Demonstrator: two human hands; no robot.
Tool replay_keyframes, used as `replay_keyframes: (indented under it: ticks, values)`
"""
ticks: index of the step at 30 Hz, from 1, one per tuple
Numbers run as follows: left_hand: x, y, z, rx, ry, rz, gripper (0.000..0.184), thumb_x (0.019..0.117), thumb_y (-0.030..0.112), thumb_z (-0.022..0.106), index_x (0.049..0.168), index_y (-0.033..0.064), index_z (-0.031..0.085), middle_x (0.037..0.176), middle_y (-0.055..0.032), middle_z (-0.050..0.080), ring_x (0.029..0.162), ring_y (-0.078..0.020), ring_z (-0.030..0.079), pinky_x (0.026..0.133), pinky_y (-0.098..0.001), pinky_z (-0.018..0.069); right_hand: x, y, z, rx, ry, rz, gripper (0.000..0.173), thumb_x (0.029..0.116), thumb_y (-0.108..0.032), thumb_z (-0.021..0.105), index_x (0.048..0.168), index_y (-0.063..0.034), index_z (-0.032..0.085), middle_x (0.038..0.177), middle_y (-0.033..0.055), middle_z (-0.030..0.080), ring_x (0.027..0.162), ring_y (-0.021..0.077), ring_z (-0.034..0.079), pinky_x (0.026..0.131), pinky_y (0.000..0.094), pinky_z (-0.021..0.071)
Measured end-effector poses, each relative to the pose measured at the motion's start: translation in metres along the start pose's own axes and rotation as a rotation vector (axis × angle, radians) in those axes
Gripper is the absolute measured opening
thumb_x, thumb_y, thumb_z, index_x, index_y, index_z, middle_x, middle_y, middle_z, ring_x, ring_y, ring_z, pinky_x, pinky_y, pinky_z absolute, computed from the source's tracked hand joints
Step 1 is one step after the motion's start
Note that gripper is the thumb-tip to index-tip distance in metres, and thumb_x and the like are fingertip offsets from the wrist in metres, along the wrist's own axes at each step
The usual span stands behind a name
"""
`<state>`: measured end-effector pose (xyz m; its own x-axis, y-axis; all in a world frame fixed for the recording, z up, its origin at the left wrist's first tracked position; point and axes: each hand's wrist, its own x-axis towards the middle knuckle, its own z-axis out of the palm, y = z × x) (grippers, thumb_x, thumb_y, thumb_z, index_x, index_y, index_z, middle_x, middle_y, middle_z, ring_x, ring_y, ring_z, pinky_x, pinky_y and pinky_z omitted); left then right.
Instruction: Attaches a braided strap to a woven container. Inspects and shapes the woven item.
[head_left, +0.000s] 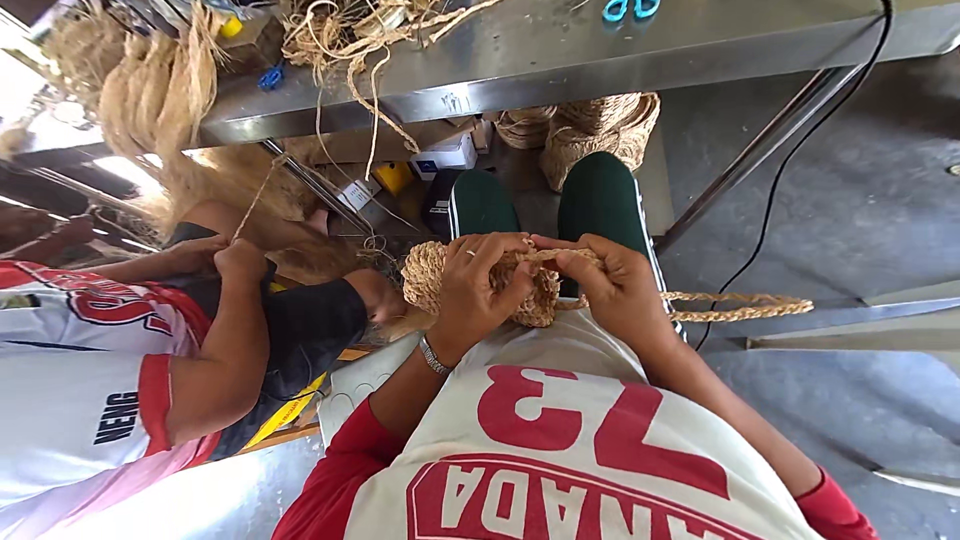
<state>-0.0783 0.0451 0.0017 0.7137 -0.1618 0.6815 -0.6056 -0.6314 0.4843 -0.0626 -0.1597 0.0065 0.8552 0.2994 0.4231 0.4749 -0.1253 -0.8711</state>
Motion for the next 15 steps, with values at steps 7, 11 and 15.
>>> replay_keyframes:
  ticks: [7,11,15]
  values:
    - [0.0,-0.005,-0.004,-0.038,-0.051,-0.058,0.021,0.0954,0.021,0.064,0.107,0.0039,0.061,0.113,-0.0102,0.07,0.111,-0.0211,0.064,0.102,-0.0445,0.0472,0.003,0.003,-0.002,0.278,-0.06,0.167,0.027,0.108,-0.019,0.045,0.091,-0.0067,0.062,0.125,0.0041,0.073,0.106,0.0102,0.072,0.087,0.03,0.0596]
    - [0.01,-0.007,-0.03,0.044,-0.207,-0.009,0.026,0.1045,0.021,0.053,0.12,0.0056,0.069,0.126,-0.0058,0.07,0.127,-0.0202,0.06,0.118,-0.0502,0.0362,0.007,0.005,-0.003,0.363,-0.028,0.212,0.027,0.1089,-0.019,0.045,0.109,-0.0032,0.067,0.131,0.0069,0.07,0.11,0.0171,0.072,0.097,0.0364,0.059]
    - [0.01,-0.019,-0.038,0.093,-0.225,-0.02,0.029,0.1038,0.02,0.058,0.129,0.015,0.071,0.127,0.0011,0.07,0.127,-0.0155,0.06,0.121,-0.0566,0.0283,0.012,0.014,-0.008,0.393,0.007,0.282,0.027,0.1095,-0.024,0.047,0.112,-0.0055,0.067,0.113,0.0059,0.074,0.101,0.018,0.073,0.093,0.0385,0.0603]
